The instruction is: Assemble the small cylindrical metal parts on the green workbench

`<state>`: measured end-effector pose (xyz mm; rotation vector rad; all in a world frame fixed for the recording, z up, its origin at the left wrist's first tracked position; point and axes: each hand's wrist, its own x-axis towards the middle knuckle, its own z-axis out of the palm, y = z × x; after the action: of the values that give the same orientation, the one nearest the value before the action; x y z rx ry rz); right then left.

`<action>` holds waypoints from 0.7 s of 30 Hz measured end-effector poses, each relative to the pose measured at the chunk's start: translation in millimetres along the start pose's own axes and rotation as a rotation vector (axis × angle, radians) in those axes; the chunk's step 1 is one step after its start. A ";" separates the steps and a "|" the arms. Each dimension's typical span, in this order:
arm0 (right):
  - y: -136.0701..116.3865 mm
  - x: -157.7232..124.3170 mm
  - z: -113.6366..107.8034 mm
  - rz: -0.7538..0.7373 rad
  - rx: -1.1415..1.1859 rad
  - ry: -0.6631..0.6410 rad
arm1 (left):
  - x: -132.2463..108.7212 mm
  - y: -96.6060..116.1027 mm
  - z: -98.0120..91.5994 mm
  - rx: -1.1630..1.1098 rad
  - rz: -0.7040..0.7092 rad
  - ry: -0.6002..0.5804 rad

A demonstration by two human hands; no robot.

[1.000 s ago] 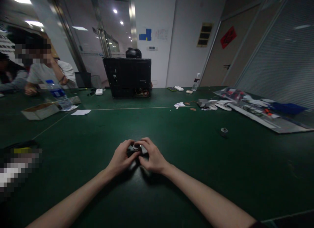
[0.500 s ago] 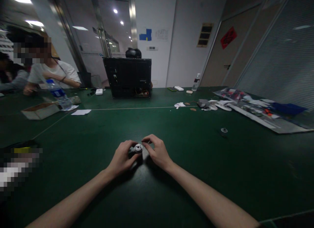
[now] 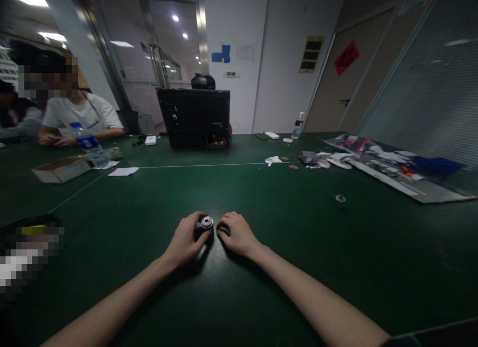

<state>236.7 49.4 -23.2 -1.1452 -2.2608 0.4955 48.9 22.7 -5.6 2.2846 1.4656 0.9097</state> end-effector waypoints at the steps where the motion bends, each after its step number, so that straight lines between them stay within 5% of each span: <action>1: 0.2 0.0 0.0 -0.001 0.000 0.001 | -0.1 -0.2 0.0 0.001 0.000 0.001; 21: -18.7 6.8 15.5 0.004 0.104 0.014 | -2.2 0.1 1.0 0.010 0.008 -0.087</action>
<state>212.2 43.2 -23.0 -1.0976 -2.1944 0.5982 49.0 20.8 -7.1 2.3076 1.4288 0.7965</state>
